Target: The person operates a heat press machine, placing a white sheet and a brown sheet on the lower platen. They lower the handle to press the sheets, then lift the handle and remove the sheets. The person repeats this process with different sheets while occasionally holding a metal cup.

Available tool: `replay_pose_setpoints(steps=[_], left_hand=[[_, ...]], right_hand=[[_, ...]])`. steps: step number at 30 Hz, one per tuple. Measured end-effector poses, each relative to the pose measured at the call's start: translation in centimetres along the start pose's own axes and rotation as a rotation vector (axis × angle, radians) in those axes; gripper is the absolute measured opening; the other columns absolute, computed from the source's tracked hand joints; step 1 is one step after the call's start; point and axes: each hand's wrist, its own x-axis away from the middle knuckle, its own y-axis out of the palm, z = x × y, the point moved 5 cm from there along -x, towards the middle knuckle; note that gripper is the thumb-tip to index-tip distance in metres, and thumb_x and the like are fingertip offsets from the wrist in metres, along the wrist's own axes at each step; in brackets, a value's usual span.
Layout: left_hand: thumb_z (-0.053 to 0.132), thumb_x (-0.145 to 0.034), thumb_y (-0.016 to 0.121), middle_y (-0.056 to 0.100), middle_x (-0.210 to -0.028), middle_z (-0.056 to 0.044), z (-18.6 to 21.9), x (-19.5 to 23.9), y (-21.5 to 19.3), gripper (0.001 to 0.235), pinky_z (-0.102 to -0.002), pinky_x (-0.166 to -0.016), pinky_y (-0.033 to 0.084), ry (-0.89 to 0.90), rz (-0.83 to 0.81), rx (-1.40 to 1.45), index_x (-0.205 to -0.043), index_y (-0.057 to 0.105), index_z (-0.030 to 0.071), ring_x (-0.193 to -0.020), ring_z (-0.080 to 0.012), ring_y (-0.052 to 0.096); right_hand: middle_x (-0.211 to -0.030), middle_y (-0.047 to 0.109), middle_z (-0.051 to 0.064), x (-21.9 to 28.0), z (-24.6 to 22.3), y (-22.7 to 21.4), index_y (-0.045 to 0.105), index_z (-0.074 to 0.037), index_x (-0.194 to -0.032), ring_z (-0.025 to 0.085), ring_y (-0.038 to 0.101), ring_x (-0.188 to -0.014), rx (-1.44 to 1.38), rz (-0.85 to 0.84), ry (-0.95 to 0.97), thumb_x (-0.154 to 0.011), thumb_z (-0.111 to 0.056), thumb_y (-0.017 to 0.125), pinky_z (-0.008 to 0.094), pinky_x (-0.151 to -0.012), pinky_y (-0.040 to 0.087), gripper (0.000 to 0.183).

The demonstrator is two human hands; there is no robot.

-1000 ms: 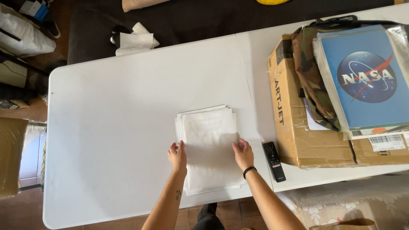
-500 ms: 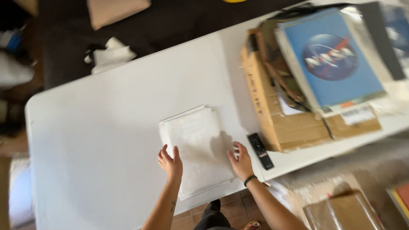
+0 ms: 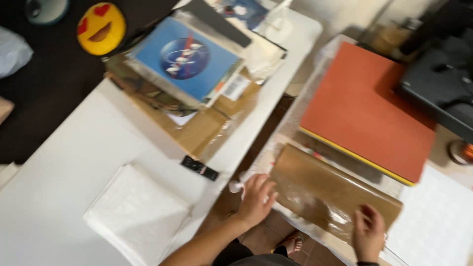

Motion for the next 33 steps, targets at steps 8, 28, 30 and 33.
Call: replay_pose_setpoints(steps=[8, 28, 30, 33], left_hand=[[0.023, -0.095, 0.063, 0.059, -0.124, -0.019, 15.8, -3.0, 23.3, 0.025, -0.053, -0.105, 0.038, 0.427, -0.480, 0.072, -0.109, 0.067, 0.003, -0.126, -0.0382, 0.047], [0.053, -0.101, 0.038, 0.018, -0.166, -0.022, 22.9, -5.2, 40.8, 0.078, -0.052, -0.125, -0.007, 0.368, -1.008, -0.420, -0.156, 0.028, -0.002, -0.157, -0.0336, 0.003], [0.054, -0.101, 0.038, 0.017, -0.167, -0.022, 23.1, -5.4, 41.2, 0.079, -0.052, -0.125, -0.007, 0.372, -1.019, -0.418, -0.156, 0.027, -0.002, -0.157, -0.0333, 0.003], [0.055, -0.101, 0.036, 0.016, -0.167, -0.021, 23.1, -5.2, 41.6, 0.080, -0.051, -0.125, -0.009, 0.382, -1.041, -0.416, -0.157, 0.025, -0.001, -0.157, -0.0328, 0.001]], right_hand=[[-0.140, 0.055, 0.023, -4.2, 20.3, -20.0, 0.057, 0.002, -0.140, 0.037, 0.056, -0.121, 0.376, 0.161, 0.439, -0.092, -0.041, 0.066, 0.050, -0.101, 0.040, 0.065], [-0.139, 0.059, 0.020, -13.7, 28.6, -24.9, 0.051, -0.005, -0.146, 0.036, 0.055, -0.128, 0.306, 0.176, 0.637, -0.091, -0.045, 0.075, 0.049, -0.102, 0.048, 0.072], [-0.140, 0.058, 0.020, -14.2, 28.9, -25.3, 0.051, -0.006, -0.146, 0.036, 0.055, -0.128, 0.298, 0.197, 0.647, -0.091, -0.045, 0.075, 0.049, -0.102, 0.048, 0.072], [-0.136, 0.059, 0.021, -14.3, 26.9, -25.9, 0.051, -0.003, -0.146, 0.037, 0.056, -0.126, 0.274, 0.213, 0.661, -0.093, -0.042, 0.075, 0.049, -0.101, 0.049, 0.070]])
